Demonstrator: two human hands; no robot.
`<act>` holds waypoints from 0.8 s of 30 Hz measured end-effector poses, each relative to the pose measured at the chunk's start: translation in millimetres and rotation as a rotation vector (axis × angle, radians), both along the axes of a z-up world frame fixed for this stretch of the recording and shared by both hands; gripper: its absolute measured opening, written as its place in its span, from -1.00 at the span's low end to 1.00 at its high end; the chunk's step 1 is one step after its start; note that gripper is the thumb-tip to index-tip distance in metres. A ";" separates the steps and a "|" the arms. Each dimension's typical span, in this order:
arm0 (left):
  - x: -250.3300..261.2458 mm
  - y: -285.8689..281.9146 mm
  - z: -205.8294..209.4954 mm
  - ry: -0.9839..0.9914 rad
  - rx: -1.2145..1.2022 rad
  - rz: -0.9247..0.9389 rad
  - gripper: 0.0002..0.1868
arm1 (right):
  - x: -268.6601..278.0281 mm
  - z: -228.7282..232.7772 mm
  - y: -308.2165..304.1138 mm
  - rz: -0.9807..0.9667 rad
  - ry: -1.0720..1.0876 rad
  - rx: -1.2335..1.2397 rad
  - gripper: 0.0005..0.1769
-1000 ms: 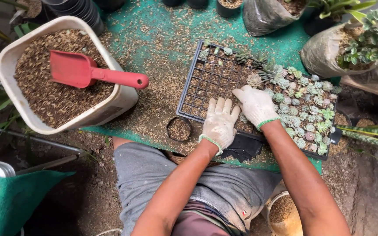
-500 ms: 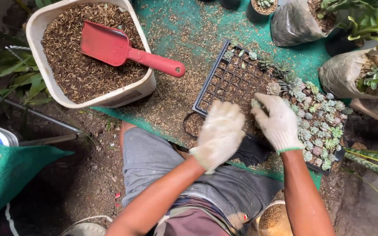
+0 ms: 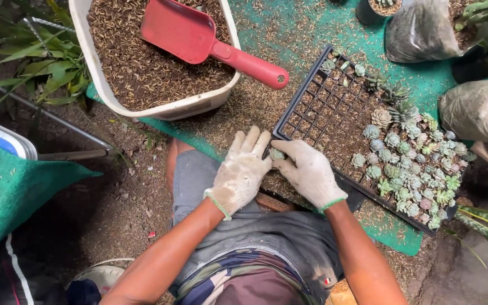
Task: The person scoops soil from a white container into small black nursery bags using a red scoop. They then place the filled bags into a black seedling tray and press the soil down with their gloved hands.
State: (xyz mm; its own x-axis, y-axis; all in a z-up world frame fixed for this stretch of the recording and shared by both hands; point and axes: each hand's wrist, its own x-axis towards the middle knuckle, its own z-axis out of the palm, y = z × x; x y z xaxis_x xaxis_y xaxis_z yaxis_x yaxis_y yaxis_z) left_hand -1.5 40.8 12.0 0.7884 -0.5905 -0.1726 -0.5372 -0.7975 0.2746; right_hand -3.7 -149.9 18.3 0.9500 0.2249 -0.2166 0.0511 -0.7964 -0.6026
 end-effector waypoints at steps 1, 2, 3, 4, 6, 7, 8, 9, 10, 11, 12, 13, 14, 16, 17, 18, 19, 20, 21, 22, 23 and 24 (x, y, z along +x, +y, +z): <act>-0.7 -1.2 -4.5 -0.059 0.008 0.001 -0.54 | 0.2 -0.6 0.3 0.008 -0.013 -0.088 -0.48; -1.2 -2.8 -9.2 -0.119 0.016 0.003 -0.57 | 0.6 -1.5 0.2 0.016 -0.026 -0.176 -0.47; 0.1 -1.9 -12.5 -0.115 0.014 0.002 -0.57 | -1.1 -4.9 -0.4 0.016 -0.022 -0.177 -0.47; 1.3 -1.5 -15.9 -0.102 0.000 -0.033 -0.57 | -2.8 -8.3 -1.7 0.052 -0.094 -0.288 -0.50; 1.7 -1.0 -23.0 -0.086 -0.015 -0.072 -0.57 | -6.0 -15.4 -3.6 0.086 -0.163 -0.399 -0.53; 2.2 -0.4 -26.5 -0.119 -0.005 -0.082 -0.60 | -5.8 -19.3 -3.8 0.140 -0.215 -0.500 -0.56; 2.6 0.0 -29.9 -0.151 0.005 -0.093 -0.62 | -5.6 -22.9 -4.3 0.195 -0.266 -0.601 -0.60; 2.2 -0.4 -33.7 -0.151 0.007 -0.095 -0.62 | -5.8 -23.5 -5.1 0.193 -0.266 -0.600 -0.60; 1.7 -0.8 -37.6 -0.161 -0.082 -0.068 -0.66 | -6.1 -24.1 -6.1 0.211 -0.263 -0.605 -0.60; 0.8 -0.6 -41.5 -0.169 -0.170 -0.041 -0.70 | -6.7 -25.1 -6.4 0.230 -0.260 -0.608 -0.60; -0.9 -1.2 -44.5 -0.168 -0.167 -0.043 -0.70 | -6.8 -21.1 -3.8 0.228 -0.259 -0.605 -0.60; -2.2 -2.8 -47.5 -0.176 -0.150 -0.019 -0.72 | -7.0 -16.7 -2.1 0.252 -0.254 -0.595 -0.64; -3.4 -4.7 -50.5 -0.185 -0.134 0.006 -0.74 | -7.0 -12.2 -0.6 0.277 -0.249 -0.585 -0.69; -3.7 -1.6 -54.7 -0.184 -0.183 -0.023 -0.74 | -9.2 -24.2 -1.3 0.261 -0.271 -0.601 -0.68; -3.6 0.3 -56.9 -0.183 -0.231 -0.047 -0.74 | -10.1 -30.4 -1.4 0.252 -0.295 -0.617 -0.67; -5.0 -0.7 -66.6 -0.182 -0.230 -0.054 -0.74 | -10.6 -33.4 0.5 0.245 -0.294 -0.617 -0.67; -6.6 -0.5 -76.3 -0.233 -0.278 -0.051 -0.75 | -10.5 -36.8 3.4 0.204 -0.288 -0.696 -0.67; -8.2 0.2 -86.1 -0.283 -0.326 -0.047 -0.75 | -10.4 -40.2 6.7 0.163 -0.281 -0.774 -0.68; -10.6 1.2 -84.2 -0.281 -0.323 -0.048 -0.75 | -10.9 -37.2 6.9 0.163 -0.280 -0.771 -0.68; -12.9 2.5 -82.2 -0.281 -0.346 -0.014 -0.76 | -11.4 -34.2 7.3 0.179 -0.261 -0.721 -0.65; -14.5 3.2 -80.2 -0.283 -0.370 0.018 -0.77 | -11.3 -30.9 7.2 0.193 -0.243 -0.672 -0.63; -15.6 5.7 -78.2 -0.282 -0.368 0.017 -0.77 | -10.5 -23.3 8.9 0.192 -0.242 -0.670 -0.63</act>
State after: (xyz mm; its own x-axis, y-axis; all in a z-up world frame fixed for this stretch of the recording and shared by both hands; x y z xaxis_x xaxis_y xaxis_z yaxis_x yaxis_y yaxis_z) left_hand -17.1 46.5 -66.2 0.7847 -0.5586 0.2687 -0.6190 -0.6838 0.3863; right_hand -14.1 -141.0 -5.0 0.9459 0.2851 -0.1551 0.2965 -0.9534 0.0556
